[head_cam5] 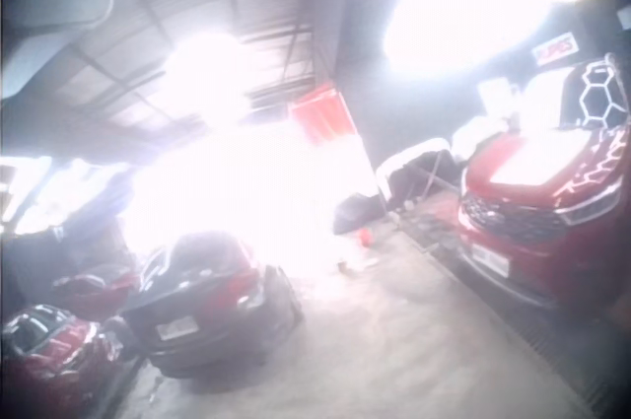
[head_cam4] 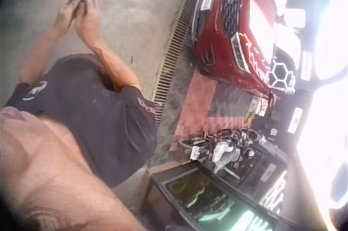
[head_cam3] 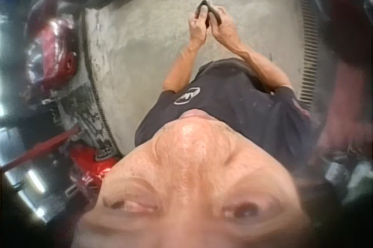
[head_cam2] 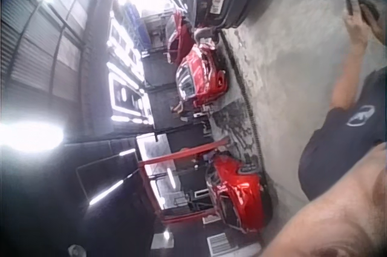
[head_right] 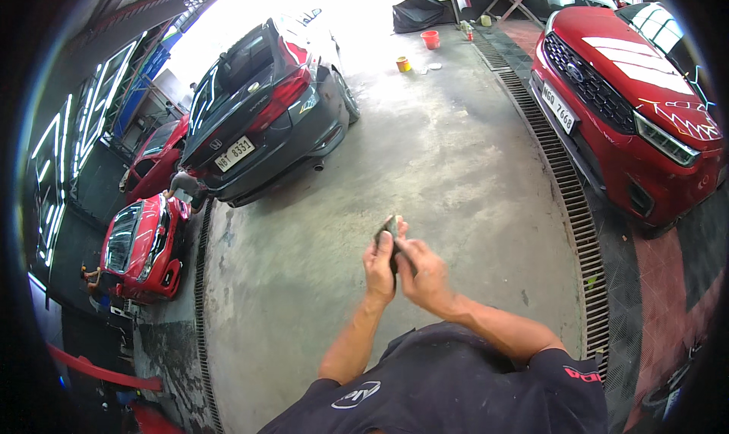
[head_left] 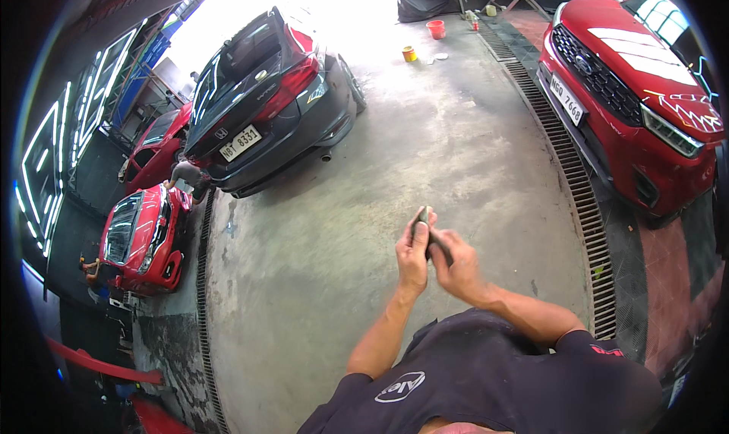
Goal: The person sands a yellow filler patch on the side panel of a black car using a sanding block. They work on the upper and lower edges of the patch, then walk away from the vehicle to inspect the sanding block.
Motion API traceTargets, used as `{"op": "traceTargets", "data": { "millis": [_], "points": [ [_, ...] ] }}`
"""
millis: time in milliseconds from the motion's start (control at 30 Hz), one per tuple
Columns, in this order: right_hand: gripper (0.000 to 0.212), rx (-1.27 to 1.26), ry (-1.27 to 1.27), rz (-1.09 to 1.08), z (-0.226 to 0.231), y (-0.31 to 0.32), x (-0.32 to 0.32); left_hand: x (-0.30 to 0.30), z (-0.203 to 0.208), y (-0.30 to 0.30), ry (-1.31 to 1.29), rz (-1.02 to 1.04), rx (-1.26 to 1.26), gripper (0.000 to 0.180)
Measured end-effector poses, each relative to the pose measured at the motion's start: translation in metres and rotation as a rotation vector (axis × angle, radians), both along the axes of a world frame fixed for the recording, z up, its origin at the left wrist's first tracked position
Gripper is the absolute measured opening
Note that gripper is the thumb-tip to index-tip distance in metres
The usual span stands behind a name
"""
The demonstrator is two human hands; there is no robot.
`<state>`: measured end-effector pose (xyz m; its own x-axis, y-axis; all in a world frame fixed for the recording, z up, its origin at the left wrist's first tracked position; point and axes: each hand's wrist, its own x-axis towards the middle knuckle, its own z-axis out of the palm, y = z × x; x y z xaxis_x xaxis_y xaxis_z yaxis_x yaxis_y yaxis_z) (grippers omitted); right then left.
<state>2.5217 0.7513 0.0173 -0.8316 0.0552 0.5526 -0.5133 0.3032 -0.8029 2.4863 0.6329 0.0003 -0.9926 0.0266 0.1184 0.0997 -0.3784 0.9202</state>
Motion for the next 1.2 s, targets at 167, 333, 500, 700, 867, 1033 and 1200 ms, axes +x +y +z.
{"op": "traceTargets", "data": {
  "millis": [167, 333, 500, 700, 867, 1033, 1200],
  "points": [
    [0.022, -0.211, -0.429, -0.037, -0.018, 0.028, -0.036, 0.027, -0.019, -0.003, 0.195, 0.034, -0.527, 0.047],
    [0.031, 0.03, 0.1, -0.076, -0.007, 0.036, -0.015, 0.016, -0.017, -0.023, -0.328, 0.174, 0.208, 0.03],
    [0.039, 0.556, 0.714, 0.509, -0.007, 0.007, 0.026, -0.029, -0.103, -0.057, -0.292, -0.74, 0.886, 0.06],
    [0.043, 0.462, 0.472, 0.131, -0.007, 0.032, -0.011, 0.024, -0.086, -0.047, -0.552, -0.656, 0.615, 0.06],
    [0.05, 0.618, 0.796, 0.502, -0.003, 0.019, 0.016, -0.009, -0.121, -0.07, -0.368, -0.692, 0.905, 0.064],
    [0.027, 0.605, 0.603, 0.197, -0.013, 0.039, -0.01, 0.011, -0.073, -0.042, -0.476, -0.611, 0.458, 0.059],
    [0.029, -0.721, -0.443, 0.013, 0.008, 0.05, -0.059, 0.058, -0.022, -0.025, -0.461, -0.299, -0.22, 0.048]
  ]
}}
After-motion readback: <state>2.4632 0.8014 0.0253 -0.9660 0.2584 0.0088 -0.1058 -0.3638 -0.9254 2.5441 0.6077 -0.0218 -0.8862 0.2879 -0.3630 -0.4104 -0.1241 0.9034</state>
